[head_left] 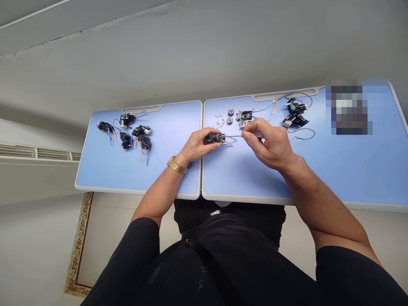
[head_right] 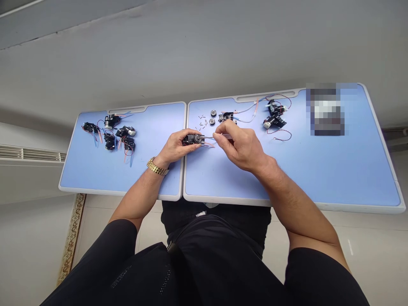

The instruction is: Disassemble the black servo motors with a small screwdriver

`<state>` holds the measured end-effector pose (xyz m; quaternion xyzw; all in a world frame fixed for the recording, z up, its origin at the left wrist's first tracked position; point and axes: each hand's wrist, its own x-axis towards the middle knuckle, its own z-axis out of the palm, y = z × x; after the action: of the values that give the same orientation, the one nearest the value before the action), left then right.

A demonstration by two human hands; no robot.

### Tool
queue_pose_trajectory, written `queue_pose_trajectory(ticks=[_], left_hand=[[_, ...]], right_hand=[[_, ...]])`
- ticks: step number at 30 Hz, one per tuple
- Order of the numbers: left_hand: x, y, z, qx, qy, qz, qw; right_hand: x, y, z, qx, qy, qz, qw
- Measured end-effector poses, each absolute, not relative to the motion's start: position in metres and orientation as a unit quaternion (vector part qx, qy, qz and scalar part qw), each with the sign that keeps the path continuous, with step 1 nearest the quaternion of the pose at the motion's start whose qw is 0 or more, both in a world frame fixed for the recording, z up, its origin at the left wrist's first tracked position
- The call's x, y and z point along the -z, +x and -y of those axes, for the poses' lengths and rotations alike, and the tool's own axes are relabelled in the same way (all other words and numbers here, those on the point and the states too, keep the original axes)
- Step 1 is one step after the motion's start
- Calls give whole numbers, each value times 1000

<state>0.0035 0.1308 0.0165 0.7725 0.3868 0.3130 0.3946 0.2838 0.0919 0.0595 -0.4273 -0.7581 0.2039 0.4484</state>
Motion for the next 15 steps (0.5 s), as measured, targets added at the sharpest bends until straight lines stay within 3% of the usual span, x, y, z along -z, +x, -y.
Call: queue_pose_trajectory(ticks=[15], left_hand=[[-13,12,-129,-281,733,-366,499]], right_hand=[[-63,289,-88,-222,-417,785,401]])
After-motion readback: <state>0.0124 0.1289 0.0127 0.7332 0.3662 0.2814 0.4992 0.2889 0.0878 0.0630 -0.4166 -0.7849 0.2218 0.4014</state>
